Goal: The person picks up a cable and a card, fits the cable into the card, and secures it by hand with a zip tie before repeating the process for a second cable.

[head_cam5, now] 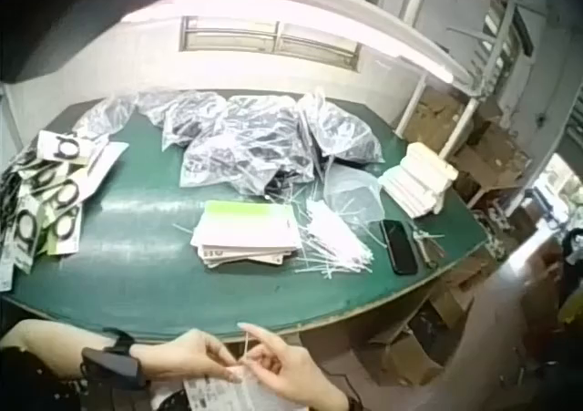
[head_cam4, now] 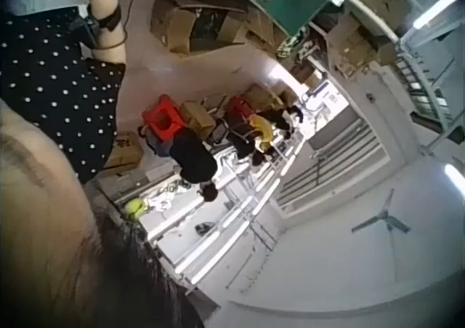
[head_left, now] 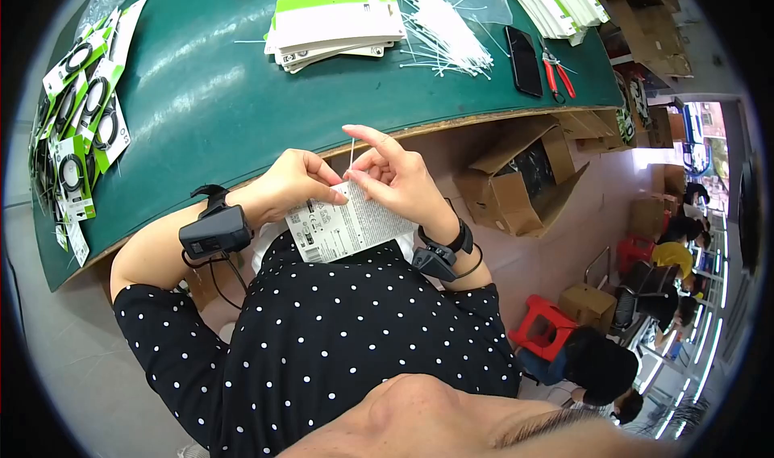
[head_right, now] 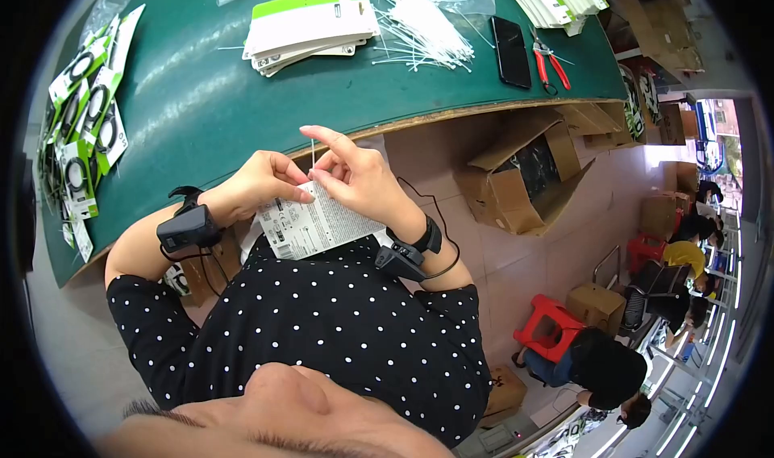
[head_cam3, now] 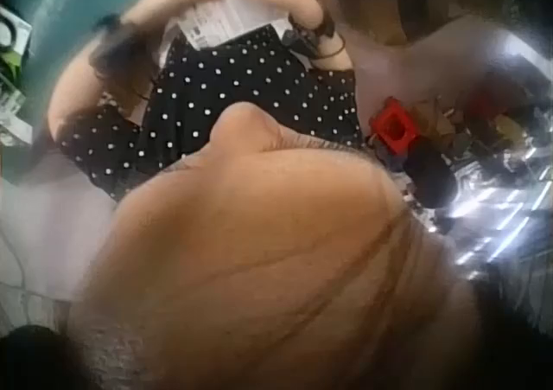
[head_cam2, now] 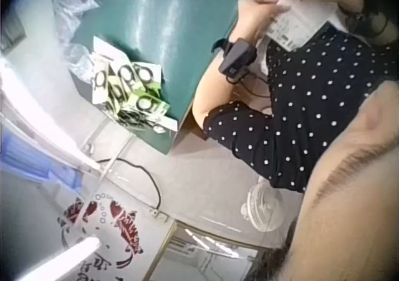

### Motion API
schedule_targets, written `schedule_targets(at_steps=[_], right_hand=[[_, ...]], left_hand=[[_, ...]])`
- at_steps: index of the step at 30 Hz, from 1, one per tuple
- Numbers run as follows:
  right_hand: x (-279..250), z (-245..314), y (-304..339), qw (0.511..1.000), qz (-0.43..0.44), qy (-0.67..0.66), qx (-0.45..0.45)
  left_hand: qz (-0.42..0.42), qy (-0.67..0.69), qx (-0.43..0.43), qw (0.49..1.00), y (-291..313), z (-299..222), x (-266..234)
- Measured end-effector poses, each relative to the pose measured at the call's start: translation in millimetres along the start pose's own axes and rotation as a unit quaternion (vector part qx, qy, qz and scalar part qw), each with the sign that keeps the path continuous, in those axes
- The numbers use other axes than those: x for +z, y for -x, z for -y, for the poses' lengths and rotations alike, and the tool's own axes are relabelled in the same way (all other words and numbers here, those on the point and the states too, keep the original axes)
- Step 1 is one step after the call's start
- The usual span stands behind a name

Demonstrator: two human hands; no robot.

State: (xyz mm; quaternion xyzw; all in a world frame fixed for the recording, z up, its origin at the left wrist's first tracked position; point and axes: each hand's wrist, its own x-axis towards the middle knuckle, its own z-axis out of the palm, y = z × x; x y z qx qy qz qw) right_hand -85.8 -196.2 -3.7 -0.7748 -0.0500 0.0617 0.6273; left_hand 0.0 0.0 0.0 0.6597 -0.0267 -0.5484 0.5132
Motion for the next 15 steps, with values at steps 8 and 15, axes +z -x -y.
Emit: schedule_targets(at_steps=[8,15], right_hand=[[7.4,-17.5,-7.0,0.995,-0.07,-0.062,-0.032],[7.5,-10.2,-2.0,0.989,-0.085,-0.12,-0.027]], left_hand=[[0.005,-0.008,-0.019,1.0,-4.2,8.3,-0.9],[0.033,0.031,-0.035,0.998,-8.3,11.3,-3.8]])
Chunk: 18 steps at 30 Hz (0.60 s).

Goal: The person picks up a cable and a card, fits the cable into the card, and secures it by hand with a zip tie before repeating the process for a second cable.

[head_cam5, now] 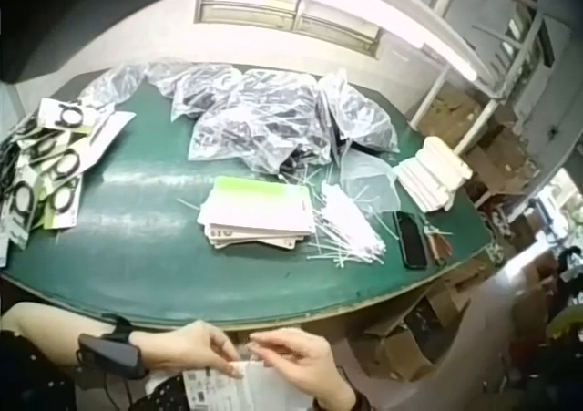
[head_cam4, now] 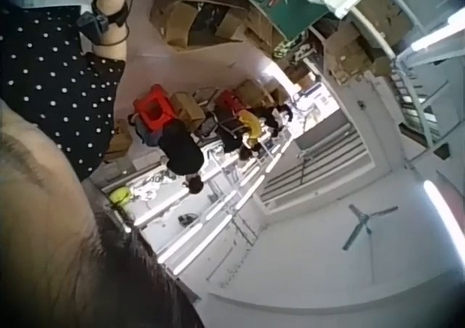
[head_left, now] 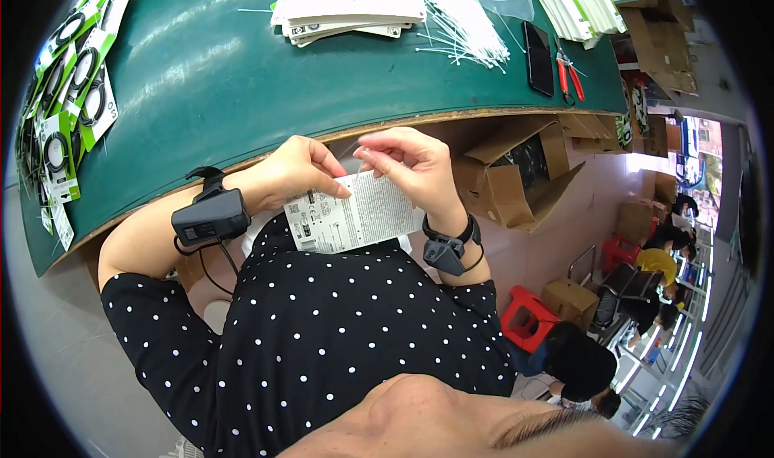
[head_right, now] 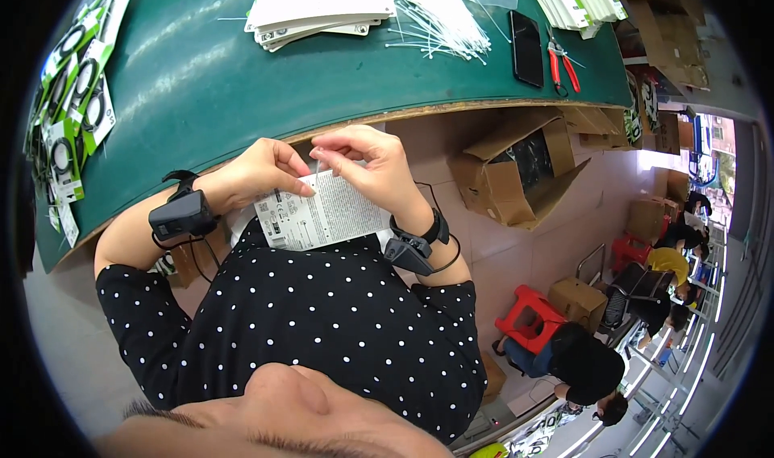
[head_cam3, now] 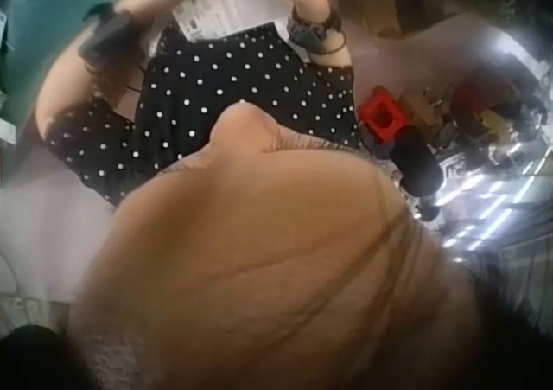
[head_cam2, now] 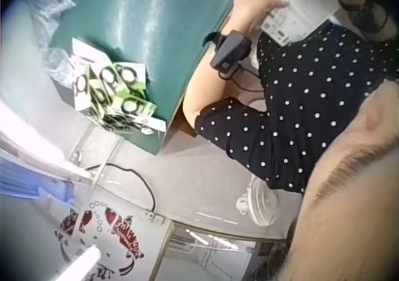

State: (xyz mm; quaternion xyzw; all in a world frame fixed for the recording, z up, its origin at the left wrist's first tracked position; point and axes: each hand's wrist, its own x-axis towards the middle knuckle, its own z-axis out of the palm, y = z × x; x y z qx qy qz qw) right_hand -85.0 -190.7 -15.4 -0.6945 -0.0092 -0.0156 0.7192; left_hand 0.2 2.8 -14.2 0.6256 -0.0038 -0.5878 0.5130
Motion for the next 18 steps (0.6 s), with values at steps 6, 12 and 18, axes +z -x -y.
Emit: schedule_targets(at_steps=[6,12,18], right_hand=[[-7.1,-4.3,6.6,0.993,0.054,0.102,-0.02],[-14.9,-7.0,4.1,0.952,0.089,0.249,-0.158],[-12.7,-12.3,17.4,0.93,0.111,0.307,-0.171]], left_hand=[[0.012,-0.007,-0.01,1.0,-4.0,1.3,0.4],[0.035,0.023,0.008,0.999,-6.3,3.7,1.2],[0.045,-0.026,0.007,0.999,-10.5,7.7,2.8]])
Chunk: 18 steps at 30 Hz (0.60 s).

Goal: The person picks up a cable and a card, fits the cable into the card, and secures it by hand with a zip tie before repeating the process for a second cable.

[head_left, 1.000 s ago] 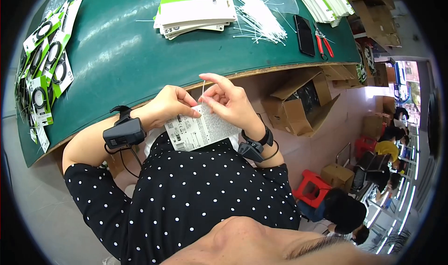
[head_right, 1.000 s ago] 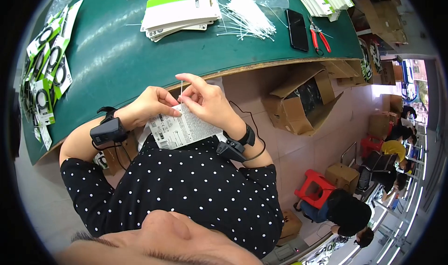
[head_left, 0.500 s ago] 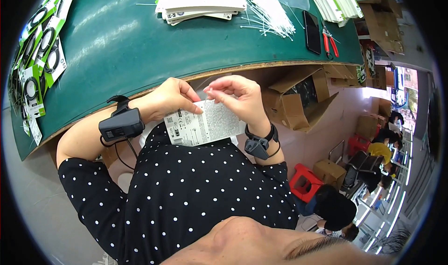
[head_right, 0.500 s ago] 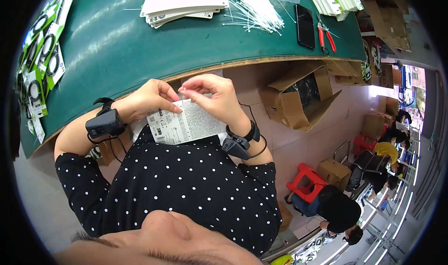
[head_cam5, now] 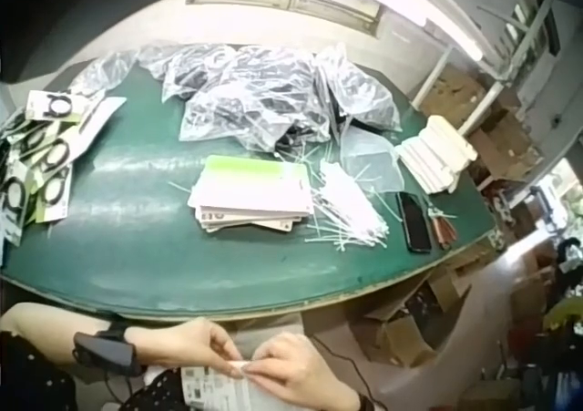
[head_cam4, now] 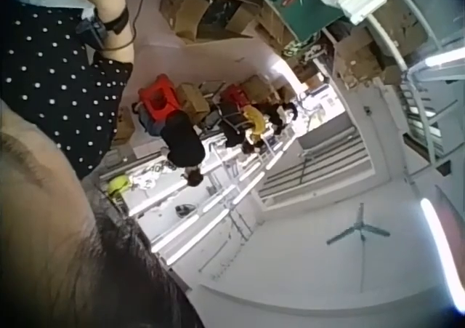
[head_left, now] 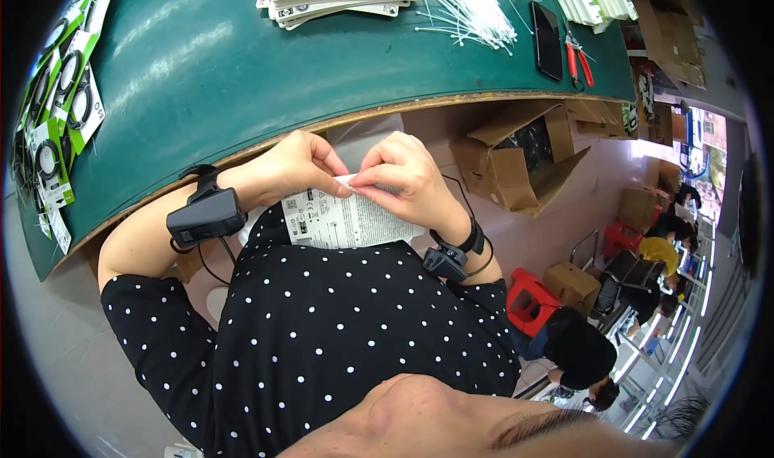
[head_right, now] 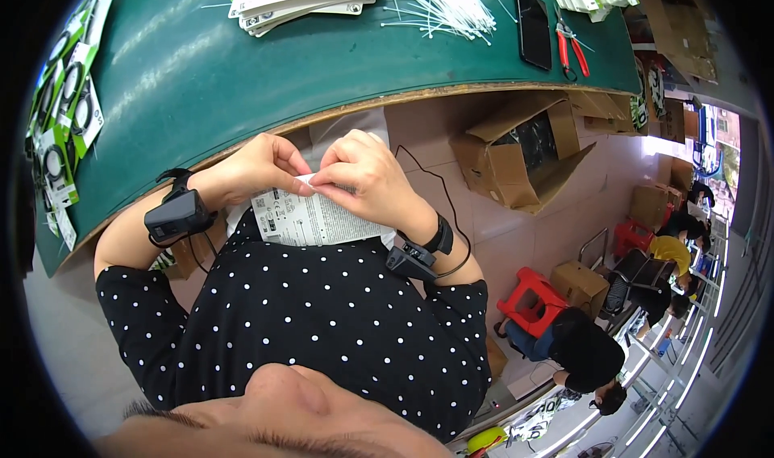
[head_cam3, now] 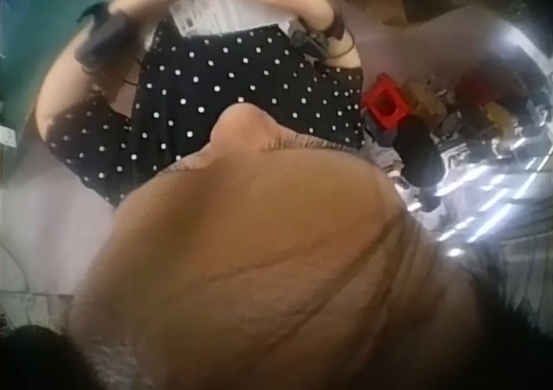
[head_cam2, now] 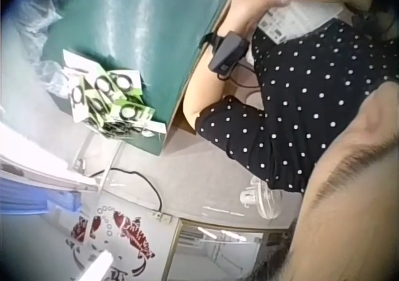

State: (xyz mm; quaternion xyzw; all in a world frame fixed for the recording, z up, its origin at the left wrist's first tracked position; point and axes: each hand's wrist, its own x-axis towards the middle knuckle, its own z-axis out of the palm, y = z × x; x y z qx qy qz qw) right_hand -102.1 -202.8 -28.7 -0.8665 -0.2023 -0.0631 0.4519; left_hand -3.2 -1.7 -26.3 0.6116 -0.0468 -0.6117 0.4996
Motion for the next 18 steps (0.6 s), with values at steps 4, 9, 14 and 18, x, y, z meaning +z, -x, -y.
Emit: schedule_targets(at_steps=[4,9,14,18], right_hand=[[-0.3,1.7,3.6,1.0,0.002,0.018,-0.006],[-1.3,3.1,5.6,1.0,-0.003,0.016,-0.01],[-1.3,-1.0,9.1,1.0,-0.016,0.002,-0.013],[-2.6,-1.0,9.2,0.999,-0.011,0.024,-0.033]], left_hand=[[0.015,-0.02,-0.004,1.0,0.0,-2.1,2.1],[0.004,-0.039,0.003,0.999,2.9,-2.8,8.7],[-0.015,-0.067,0.023,0.997,1.9,1.0,11.4],[-0.021,-0.071,0.024,0.997,0.1,2.2,11.4]])
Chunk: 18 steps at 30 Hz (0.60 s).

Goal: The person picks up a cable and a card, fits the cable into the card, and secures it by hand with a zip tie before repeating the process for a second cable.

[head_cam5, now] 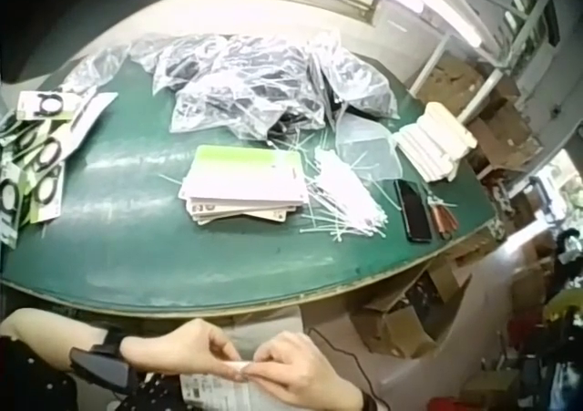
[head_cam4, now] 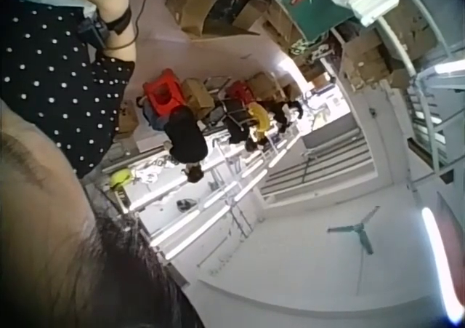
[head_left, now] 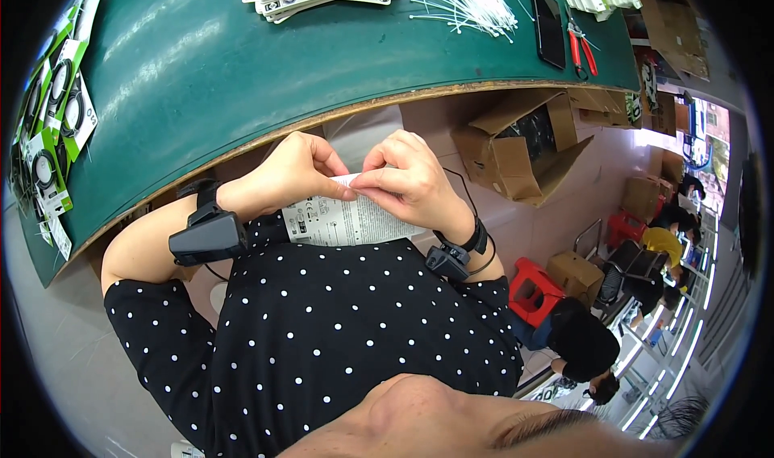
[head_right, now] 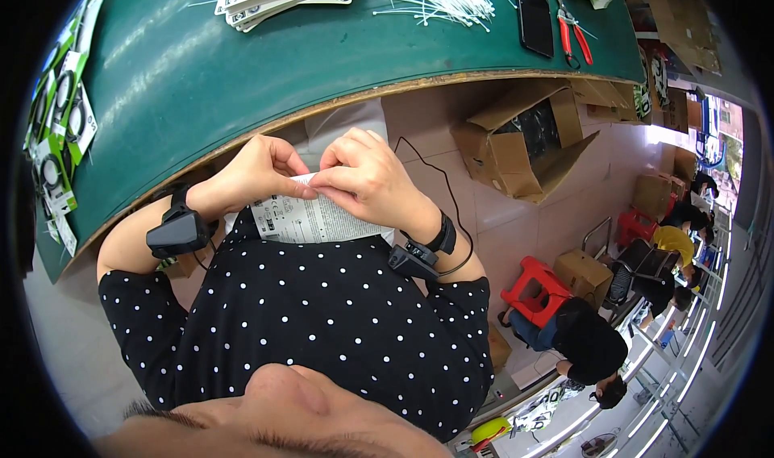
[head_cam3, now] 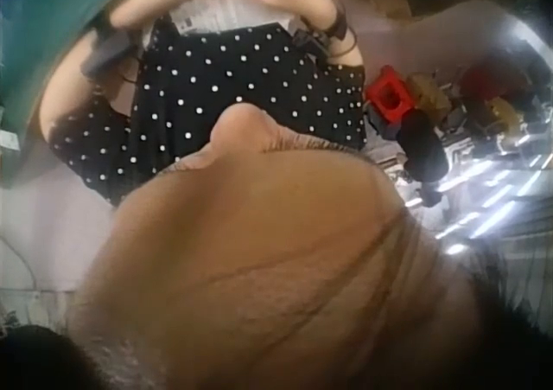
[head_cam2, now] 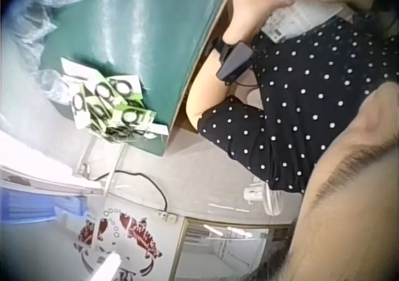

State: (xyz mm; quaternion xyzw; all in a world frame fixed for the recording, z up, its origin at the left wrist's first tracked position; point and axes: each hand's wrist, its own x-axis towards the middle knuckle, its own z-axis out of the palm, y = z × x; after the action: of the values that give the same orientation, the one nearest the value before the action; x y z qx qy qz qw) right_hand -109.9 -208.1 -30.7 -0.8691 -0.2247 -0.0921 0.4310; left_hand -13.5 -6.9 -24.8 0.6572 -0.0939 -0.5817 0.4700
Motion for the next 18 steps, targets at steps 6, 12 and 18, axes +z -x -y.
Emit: schedule_targets(at_steps=[6,12,18], right_hand=[[-5.1,4.6,-2.5,1.0,0.013,0.009,-0.004],[-10.6,6.5,-2.0,0.999,0.018,-0.026,0.004],[-34.2,-1.2,8.6,0.916,-0.036,-0.313,0.248]], left_hand=[[0.002,-0.006,0.019,1.0,1.6,-1.9,0.3],[-0.02,-0.065,0.042,0.997,6.6,-4.8,2.2],[-0.018,-0.08,0.095,0.992,26.9,-3.7,6.8]])
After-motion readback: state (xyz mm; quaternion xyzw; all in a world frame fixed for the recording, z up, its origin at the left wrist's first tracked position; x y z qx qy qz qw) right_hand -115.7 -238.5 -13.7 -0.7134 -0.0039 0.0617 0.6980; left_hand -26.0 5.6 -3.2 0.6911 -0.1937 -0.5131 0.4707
